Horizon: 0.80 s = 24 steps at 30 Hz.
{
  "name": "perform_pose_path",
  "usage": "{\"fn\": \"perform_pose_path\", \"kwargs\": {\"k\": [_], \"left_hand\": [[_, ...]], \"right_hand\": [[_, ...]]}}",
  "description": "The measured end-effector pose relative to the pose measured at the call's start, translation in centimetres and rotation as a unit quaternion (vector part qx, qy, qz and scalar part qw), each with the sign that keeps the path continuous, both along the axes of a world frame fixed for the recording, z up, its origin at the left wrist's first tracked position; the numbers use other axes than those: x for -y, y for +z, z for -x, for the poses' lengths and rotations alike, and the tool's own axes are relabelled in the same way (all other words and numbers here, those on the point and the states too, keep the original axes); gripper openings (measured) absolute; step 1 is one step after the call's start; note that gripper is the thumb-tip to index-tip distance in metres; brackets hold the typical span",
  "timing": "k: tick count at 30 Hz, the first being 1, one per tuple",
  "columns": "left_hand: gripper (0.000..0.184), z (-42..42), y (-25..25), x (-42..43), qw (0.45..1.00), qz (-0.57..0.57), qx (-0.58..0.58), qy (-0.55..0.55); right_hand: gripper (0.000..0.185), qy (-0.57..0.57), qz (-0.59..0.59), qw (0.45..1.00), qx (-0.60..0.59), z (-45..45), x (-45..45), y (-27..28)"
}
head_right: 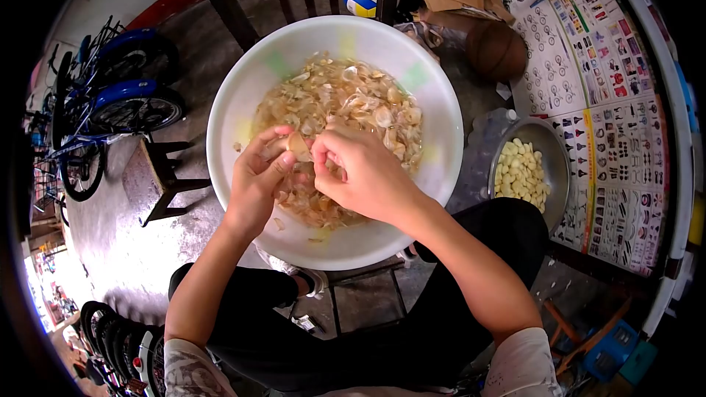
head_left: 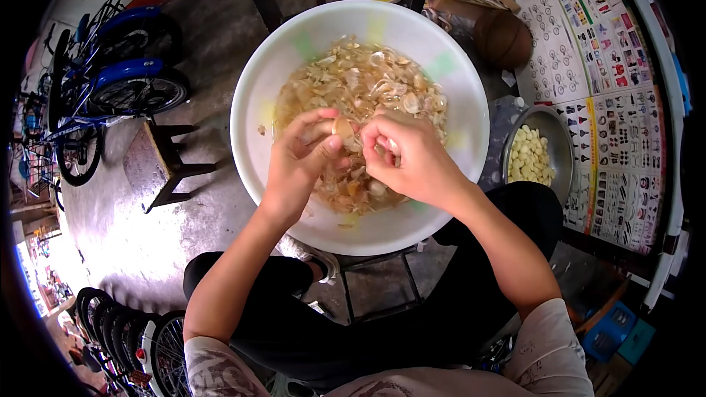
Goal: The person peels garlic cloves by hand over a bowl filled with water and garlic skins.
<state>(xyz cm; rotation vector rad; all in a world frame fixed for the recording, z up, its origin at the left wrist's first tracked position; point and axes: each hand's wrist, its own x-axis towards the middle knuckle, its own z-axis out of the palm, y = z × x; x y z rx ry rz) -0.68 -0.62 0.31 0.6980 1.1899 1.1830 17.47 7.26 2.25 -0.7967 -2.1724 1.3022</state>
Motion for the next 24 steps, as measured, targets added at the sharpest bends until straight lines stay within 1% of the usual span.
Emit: {"fn": "perform_pose_path", "kwargs": {"k": [1,2,3,4,6,7,9,12,13,15,17,19,21,24], "left_hand": [[0.037,0.0,0.6,-0.2,0.999,0.013,0.024,0.019],[0.039,0.0,1.0,-0.2,0.998,0.026,0.049,0.039],[0.039,0.1,0.9,-0.2,0.998,0.026,0.048,0.041],[0.039,0.2,0.6,-0.1,0.999,0.021,0.030,0.028],[0.038,0.2,0.1,0.1,1.000,0.016,0.013,0.014],[0.037,0.1,-0.2,0.2,1.000,0.008,-0.005,-0.004],[0.036,0.0,-0.3,0.3,0.999,0.001,-0.022,-0.023],[0.036,-0.1,-0.1,0.3,1.000,0.008,-0.013,-0.025],[0.035,-0.1,0.0,0.3,0.999,0.001,-0.031,-0.042],[0.033,0.0,0.0,0.3,0.997,-0.004,-0.050,-0.058],[0.030,0.1,-0.3,0.4,0.993,-0.049,-0.082,-0.072],[0.029,0.1,-0.8,0.6,0.993,-0.048,-0.085,-0.072],[0.028,0.2,-0.8,0.5,0.992,-0.049,-0.090,-0.072],[0.029,0.1,-0.3,0.4,0.995,-0.017,-0.069,-0.069]], "right_hand": [[0.015,0.002,0.000,1.000,0.000,-0.1,-0.1,0.1],[0.013,0.011,0.025,1.000,0.011,-0.3,-0.4,0.3],[0.011,0.020,0.050,0.998,0.022,-0.3,-0.5,0.4],[0.011,0.021,0.050,0.998,0.022,-0.1,-0.5,0.8],[0.015,-0.069,0.072,0.995,0.008,0.2,-0.5,1.5],[0.015,-0.069,0.072,0.995,0.009,0.2,-0.5,1.2],[0.021,-0.056,-0.050,0.997,-0.008,0.2,-0.6,0.1],[0.017,-0.049,-0.070,0.996,-0.003,0.1,-0.5,0.2],[0.017,-0.049,-0.070,0.996,-0.003,0.0,-0.6,0.4],[0.012,-0.042,-0.044,0.998,0.017,-0.2,-0.7,1.0],[0.011,-0.027,-0.028,0.999,0.013,-0.2,-0.9,0.8],[0.011,-0.012,-0.012,1.000,0.009,-0.2,-0.9,0.4],[0.012,0.017,-0.072,0.997,0.005,-0.1,-1.0,0.1],[0.011,0.025,-0.099,0.995,0.015,-0.2,-1.0,0.1]]}}
